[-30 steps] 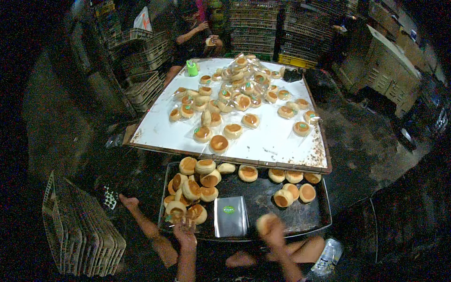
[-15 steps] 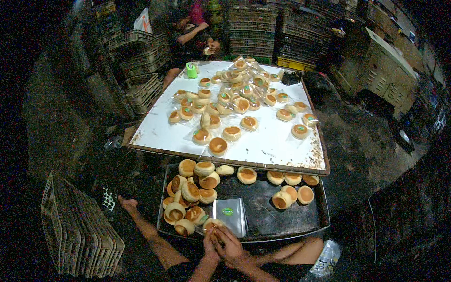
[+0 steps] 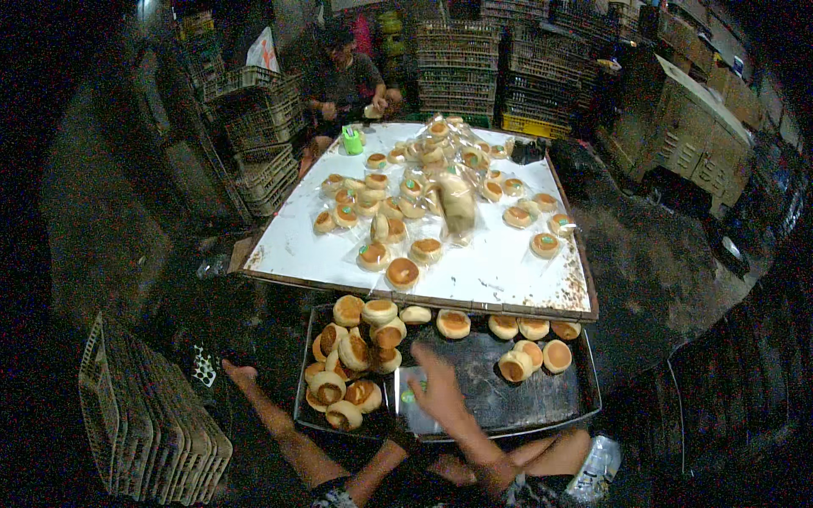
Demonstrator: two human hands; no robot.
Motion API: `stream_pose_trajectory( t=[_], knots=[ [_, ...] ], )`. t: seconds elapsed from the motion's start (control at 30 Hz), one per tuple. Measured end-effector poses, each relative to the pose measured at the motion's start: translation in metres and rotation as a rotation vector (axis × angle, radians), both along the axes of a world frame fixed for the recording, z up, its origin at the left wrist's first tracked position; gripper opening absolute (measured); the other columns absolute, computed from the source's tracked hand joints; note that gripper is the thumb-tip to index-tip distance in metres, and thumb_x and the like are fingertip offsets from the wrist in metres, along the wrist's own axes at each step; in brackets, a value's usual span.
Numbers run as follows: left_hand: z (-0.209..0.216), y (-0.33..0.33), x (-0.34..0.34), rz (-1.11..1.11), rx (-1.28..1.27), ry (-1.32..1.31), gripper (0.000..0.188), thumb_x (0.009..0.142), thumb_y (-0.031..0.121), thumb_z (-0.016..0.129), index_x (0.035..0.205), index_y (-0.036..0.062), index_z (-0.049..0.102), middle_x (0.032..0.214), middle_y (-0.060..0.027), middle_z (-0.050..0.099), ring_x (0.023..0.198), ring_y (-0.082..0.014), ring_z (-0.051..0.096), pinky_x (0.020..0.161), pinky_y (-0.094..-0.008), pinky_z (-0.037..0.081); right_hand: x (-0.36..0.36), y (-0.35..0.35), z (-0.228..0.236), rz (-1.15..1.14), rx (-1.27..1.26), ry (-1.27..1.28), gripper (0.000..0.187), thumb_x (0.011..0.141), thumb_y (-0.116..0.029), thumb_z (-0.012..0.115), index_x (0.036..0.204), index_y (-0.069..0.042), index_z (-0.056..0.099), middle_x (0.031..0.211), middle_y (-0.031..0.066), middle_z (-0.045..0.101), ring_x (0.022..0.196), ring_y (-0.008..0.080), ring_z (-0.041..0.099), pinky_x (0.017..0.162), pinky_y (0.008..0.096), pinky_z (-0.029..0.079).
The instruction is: The person sits on the floor and packages small round buns into clear plastic bags. They pick up a bun, place it in a bag, and seal it before setting it aside on a nearby table. The process is repeated continuously with other workers visible in the background.
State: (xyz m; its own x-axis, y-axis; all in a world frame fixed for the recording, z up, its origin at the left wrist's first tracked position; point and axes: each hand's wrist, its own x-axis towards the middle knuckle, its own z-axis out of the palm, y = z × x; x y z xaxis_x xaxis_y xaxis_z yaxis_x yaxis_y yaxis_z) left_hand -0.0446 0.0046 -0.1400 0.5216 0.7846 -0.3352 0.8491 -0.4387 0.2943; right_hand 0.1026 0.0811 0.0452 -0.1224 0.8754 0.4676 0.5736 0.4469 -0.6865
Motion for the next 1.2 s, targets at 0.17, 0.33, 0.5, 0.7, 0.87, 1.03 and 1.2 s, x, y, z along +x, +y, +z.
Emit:
stream_pose_trajectory(
  t=[0.17,0.33,0.5,0.7,0.87,1.03,1.2],
  knots=[
    [0.052,0.009,-0.014,0.162,-0.091,-0.264,0.019,0.077,0.019,0.053,0.090,0.0096,0.064,0.087,-0.0145,0.062,0.079,-0.0273,0.060,0.070,-0.0367,0.048,0.010,-0.139,-0.137,0.246,-0.843,-0.151,0.026,0.086,-0.026,0.050,0.086,0.000,0.052,0.064,0.0126,0.054,0.063,0.0179,0.051,0.062,0.0340,0.043],
    [0.093,-0.012,0.010,0.305,-0.212,-0.759,0.015,0.077,0.011,0.056,0.090,0.0055,0.062,0.084,-0.0132,0.060,0.079,-0.0280,0.059,0.069,-0.0332,0.046,0.001,-0.140,-0.142,-0.242,-0.681,0.160,0.020,0.088,-0.021,0.046,0.096,-0.004,0.051,0.063,0.0116,0.055,0.048,0.0168,0.051,0.044,0.0288,0.041],
    [0.141,-0.013,0.039,0.376,-0.073,-1.029,0.013,0.076,0.008,0.057,0.087,0.0032,0.063,0.080,-0.0124,0.058,0.077,-0.0251,0.057,0.070,-0.0301,0.045,0.036,-0.095,-0.081,-0.008,-1.248,0.974,0.040,0.088,-0.017,0.042,0.127,-0.014,0.036,0.076,0.0071,0.058,0.056,0.0109,0.053,0.042,0.0232,0.039],
    [0.103,-0.015,0.042,1.009,-0.527,-1.931,0.049,0.080,0.015,0.054,0.123,0.0063,0.033,0.116,-0.0123,0.044,0.104,-0.0244,0.046,0.089,-0.0375,0.038,-0.001,-0.070,-0.059,0.488,-0.811,2.030,0.053,0.088,-0.034,0.041,0.133,-0.015,0.021,0.134,0.0135,0.026,0.116,0.0286,0.037,0.098,0.0408,0.028],
    [0.093,-0.006,-0.009,1.202,-0.918,-2.051,0.023,0.081,0.019,0.049,0.099,0.0042,0.050,0.087,-0.0102,0.056,0.080,-0.0223,0.055,0.074,-0.0369,0.047,0.019,-0.089,-0.147,0.498,-1.201,0.946,0.050,0.086,-0.024,0.048,0.128,-0.004,0.031,0.129,0.0134,0.036,0.114,0.0298,0.040,0.095,0.0402,0.033],
    [0.091,-0.003,-0.014,1.499,-0.628,-2.073,0.011,0.078,0.016,0.056,0.086,0.0090,0.053,0.076,-0.0017,0.054,0.073,-0.0173,0.055,0.066,-0.0324,0.047,0.118,-0.005,-0.149,-0.668,-0.511,-0.425,0.078,0.074,-0.028,0.060,0.130,0.002,0.016,0.133,0.0295,0.014,0.122,0.0464,0.013,0.095,0.0561,0.019],
    [0.093,-0.015,-0.034,1.513,-0.426,-2.069,0.027,0.082,0.026,0.050,0.103,0.0086,0.048,0.090,-0.0090,0.054,0.080,-0.0252,0.055,0.070,-0.0434,0.047,0.124,-0.007,-0.144,-0.653,-0.716,-0.532,0.080,0.074,-0.021,0.061,0.134,-0.004,0.011,0.137,0.0255,0.000,0.124,0.0467,0.006,0.096,0.0560,0.017]
  ],
)
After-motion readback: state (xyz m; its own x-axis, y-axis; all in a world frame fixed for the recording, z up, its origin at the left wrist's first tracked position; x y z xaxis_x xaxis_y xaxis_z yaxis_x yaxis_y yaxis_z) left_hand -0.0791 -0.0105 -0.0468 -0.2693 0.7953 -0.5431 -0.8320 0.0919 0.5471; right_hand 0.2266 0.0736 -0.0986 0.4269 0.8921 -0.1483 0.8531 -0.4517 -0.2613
